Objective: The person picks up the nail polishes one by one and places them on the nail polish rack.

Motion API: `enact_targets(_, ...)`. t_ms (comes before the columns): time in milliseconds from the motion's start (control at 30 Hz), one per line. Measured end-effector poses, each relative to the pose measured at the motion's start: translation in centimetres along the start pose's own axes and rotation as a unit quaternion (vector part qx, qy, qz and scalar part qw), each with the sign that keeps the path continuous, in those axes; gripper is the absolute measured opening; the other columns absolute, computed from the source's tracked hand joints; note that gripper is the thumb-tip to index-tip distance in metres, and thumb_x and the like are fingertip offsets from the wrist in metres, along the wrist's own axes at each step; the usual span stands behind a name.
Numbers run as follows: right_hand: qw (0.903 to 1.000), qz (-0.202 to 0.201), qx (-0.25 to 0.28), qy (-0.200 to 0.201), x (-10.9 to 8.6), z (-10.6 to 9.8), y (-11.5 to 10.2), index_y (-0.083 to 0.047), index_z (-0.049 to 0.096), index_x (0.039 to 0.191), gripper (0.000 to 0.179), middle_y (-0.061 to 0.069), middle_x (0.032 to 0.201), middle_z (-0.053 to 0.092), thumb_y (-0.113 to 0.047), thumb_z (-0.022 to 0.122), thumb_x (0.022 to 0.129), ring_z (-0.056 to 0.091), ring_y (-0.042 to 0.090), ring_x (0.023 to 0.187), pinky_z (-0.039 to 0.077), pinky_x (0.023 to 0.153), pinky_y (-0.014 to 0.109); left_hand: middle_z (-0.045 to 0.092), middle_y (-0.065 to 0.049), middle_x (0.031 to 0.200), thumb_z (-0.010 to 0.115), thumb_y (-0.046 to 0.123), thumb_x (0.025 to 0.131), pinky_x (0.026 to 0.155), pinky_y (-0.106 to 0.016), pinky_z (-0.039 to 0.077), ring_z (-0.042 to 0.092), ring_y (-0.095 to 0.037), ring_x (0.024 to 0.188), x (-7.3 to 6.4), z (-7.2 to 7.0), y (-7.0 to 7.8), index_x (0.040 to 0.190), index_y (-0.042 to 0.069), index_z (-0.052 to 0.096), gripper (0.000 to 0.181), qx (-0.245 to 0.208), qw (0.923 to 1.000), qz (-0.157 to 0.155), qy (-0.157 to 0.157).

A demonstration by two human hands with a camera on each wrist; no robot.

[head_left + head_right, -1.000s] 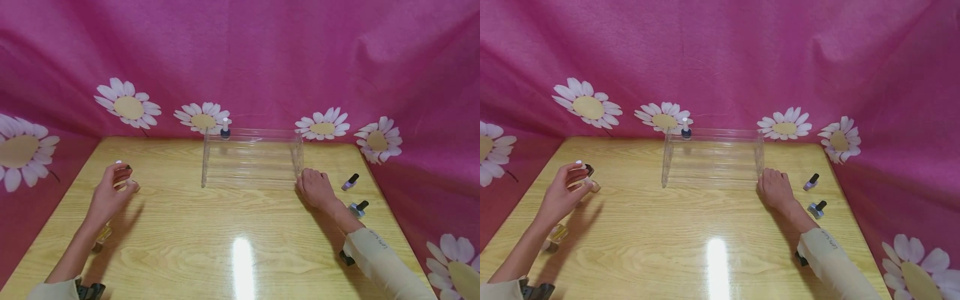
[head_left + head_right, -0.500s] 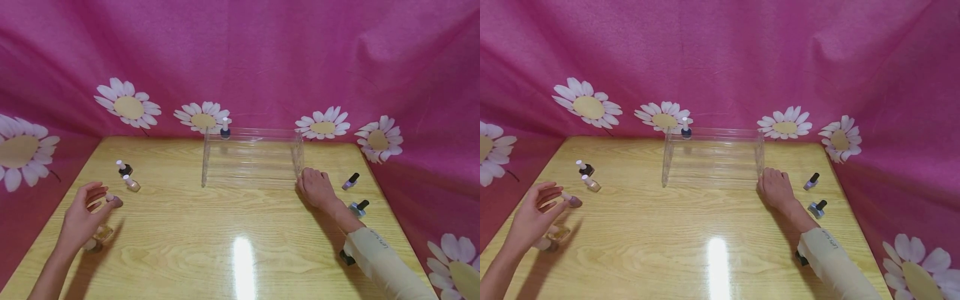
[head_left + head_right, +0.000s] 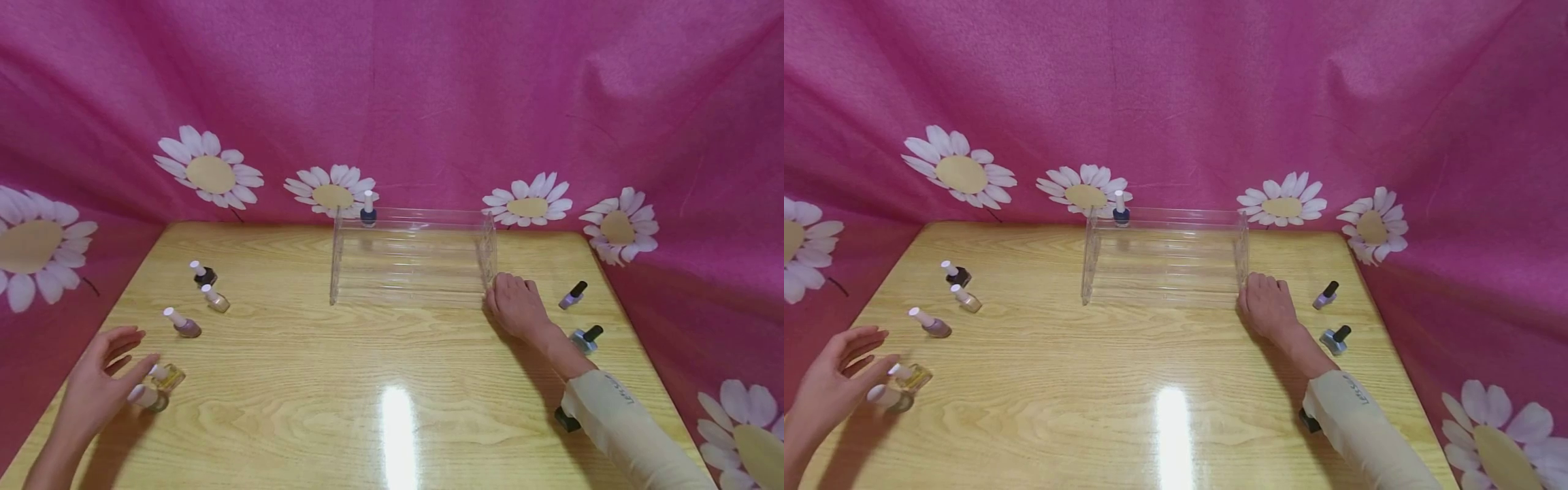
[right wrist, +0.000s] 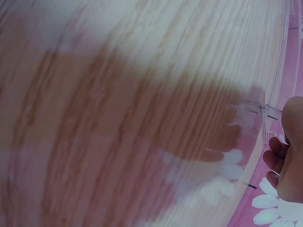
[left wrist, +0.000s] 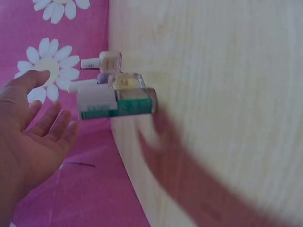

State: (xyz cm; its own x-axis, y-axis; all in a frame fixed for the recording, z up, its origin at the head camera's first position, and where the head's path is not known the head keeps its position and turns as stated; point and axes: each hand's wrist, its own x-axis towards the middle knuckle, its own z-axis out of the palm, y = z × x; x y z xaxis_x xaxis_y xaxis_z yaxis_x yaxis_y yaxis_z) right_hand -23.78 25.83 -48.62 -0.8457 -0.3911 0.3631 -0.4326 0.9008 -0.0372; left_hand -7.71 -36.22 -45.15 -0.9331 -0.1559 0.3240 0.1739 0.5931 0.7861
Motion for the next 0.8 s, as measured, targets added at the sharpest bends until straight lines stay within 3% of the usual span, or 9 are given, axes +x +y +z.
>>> enact_targets(133,1.0,0.001,0.0,0.003,0.0,0.1,-0.1,-0.008,0.038,0.076,0.021,0.003,0.066,0.03,-0.019,0.048,0.091,0.047,0.032,0.066,0.036,0.064,0.047,0.05,0.019,0.112,0.069,0.0,0.079,0.079,-0.003,0.035,0.044,0.01,0.103,-0.9,-0.6,-2.3,0.127,0.01,0.046,0.054,0.002,0.9998,-0.014,-0.011)
enact_targets(300,1.0,0.004,0.0,0.003,0.0,0.2,-0.1,-0.008,0.038,0.077,0.021,0.004,0.066,0.032,-0.019,0.048,0.091,0.048,0.033,0.067,0.036,0.064,0.047,0.047,0.018,0.114,0.068,-0.001,0.079,0.078,-0.002,0.035,0.043,0.011,0.103,-2.1,-0.8,-3.3,0.129,0.009,0.042,0.058,-0.006,0.999,-0.034,-0.027)
enact_targets(500,1.0,0.006,-0.003,-0.005,-0.1,0.2,-0.1,-0.008,0.037,0.077,0.021,0.004,0.067,0.032,-0.02,0.047,0.092,0.047,0.033,0.067,0.036,0.065,0.047,0.044,0.021,0.111,0.068,-0.001,0.08,0.076,-0.001,0.035,0.04,0.014,0.099,-3.8,-0.1,-1.6,0.125,0.019,0.039,0.057,-0.013,0.9973,-0.062,-0.037)
enact_targets(567,1.0,0.005,-0.004,-0.003,-0.1,0.1,-0.1,-0.008,0.037,0.077,0.021,0.004,0.067,0.032,-0.02,0.047,0.092,0.047,0.033,0.067,0.036,0.065,0.048,0.043,0.021,0.11,0.068,0.001,0.08,0.076,-0.001,0.035,0.04,0.015,0.097,-4.3,0.1,-1.3,0.124,0.016,0.04,0.054,-0.004,0.9968,-0.074,-0.031)
enact_targets(700,1.0,0.002,-0.006,0.004,-0.1,0.2,0.0,-0.008,0.037,0.077,0.021,0.003,0.067,0.031,-0.019,0.048,0.091,0.047,0.033,0.067,0.036,0.065,0.047,0.042,0.023,0.109,0.069,0.007,0.081,0.075,-0.001,0.036,0.039,0.018,0.094,-5.0,0.3,-1.3,0.123,0.012,0.039,0.052,0.004,0.9939,-0.104,-0.037)
enact_targets(800,0.9999,0.001,-0.008,0.009,-0.1,0.2,0.0,-0.009,0.037,0.076,0.022,0.003,0.067,0.031,-0.019,0.048,0.091,0.047,0.033,0.067,0.036,0.065,0.047,0.042,0.024,0.108,0.069,0.009,0.082,0.072,-0.002,0.039,0.041,0.02,0.092,-5.3,0.5,-1.5,0.121,0.02,0.039,0.05,-0.005,0.9911,-0.125,-0.046)
